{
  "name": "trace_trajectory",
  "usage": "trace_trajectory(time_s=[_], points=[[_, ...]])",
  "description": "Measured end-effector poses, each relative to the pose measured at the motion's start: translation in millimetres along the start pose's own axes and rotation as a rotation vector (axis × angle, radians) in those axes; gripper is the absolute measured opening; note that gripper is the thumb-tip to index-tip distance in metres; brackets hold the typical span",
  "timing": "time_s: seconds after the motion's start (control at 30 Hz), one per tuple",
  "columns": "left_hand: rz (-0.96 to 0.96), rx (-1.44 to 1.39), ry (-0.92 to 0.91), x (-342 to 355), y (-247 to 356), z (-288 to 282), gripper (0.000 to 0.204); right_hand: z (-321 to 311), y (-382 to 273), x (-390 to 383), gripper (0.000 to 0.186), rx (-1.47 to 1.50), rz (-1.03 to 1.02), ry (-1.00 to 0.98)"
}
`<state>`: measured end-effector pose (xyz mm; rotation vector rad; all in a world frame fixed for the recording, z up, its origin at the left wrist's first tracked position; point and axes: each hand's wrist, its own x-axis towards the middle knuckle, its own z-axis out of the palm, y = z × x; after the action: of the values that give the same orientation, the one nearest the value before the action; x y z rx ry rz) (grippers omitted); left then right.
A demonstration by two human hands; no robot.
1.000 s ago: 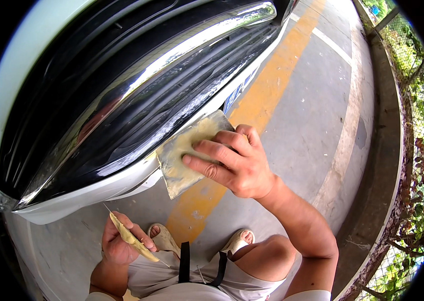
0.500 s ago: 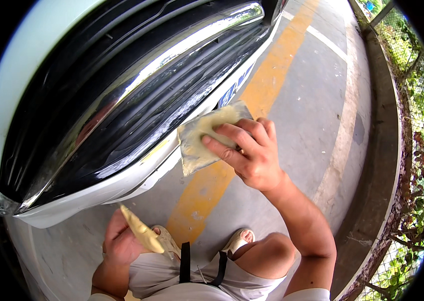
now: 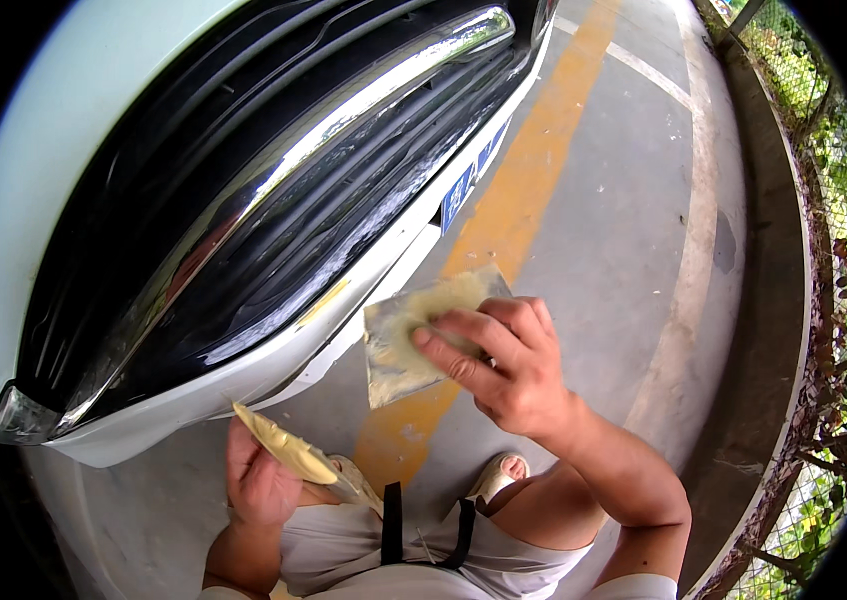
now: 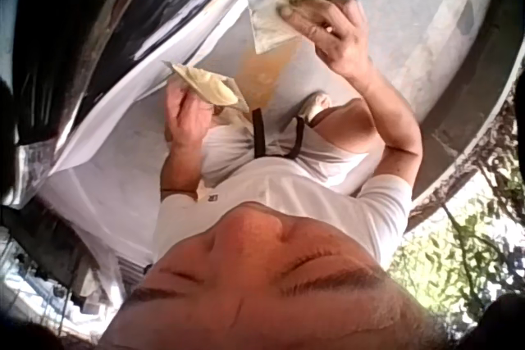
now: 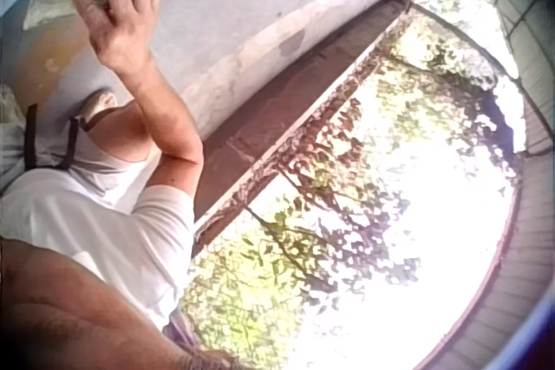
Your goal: The person applies a yellow body filler to the front bumper and side panel of a white car using a metal spreader. They smooth the filler into the surface and scrape off excess material.
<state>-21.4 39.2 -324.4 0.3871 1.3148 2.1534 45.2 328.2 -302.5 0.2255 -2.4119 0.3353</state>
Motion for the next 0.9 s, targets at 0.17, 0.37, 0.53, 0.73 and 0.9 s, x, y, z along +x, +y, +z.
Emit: trace_trajectory(time_s=[0.17,0.37,0.53,0.73,0.9], points=[[-0.025,0.014,0.072,-9.1,-2.8,-11.0,0.019,30.9,-9.7,8.7,0.044,0.006,-0.18,0.101],[-0.022,0.118,0.01,-19.3,-6.9,-24.4,0.019,43.1,-14.0,13.8,0.045,0.02,-0.225,0.133],[-0.016,0.075,-0.007,-19.8,-5.3,-22.7,0.019,47.7,-8.1,15.1,0.044,0.013,-0.233,0.14],[-0.003,0.069,-0.054,-17.3,-2.2,-18.6,0.018,49.3,10.0,9.0,0.044,-0.065,-0.233,0.129],[-0.021,0.096,-0.05,-17.3,-2.9,-21.3,0.019,42.5,36.0,2.1,0.046,-0.127,-0.157,0.116]])
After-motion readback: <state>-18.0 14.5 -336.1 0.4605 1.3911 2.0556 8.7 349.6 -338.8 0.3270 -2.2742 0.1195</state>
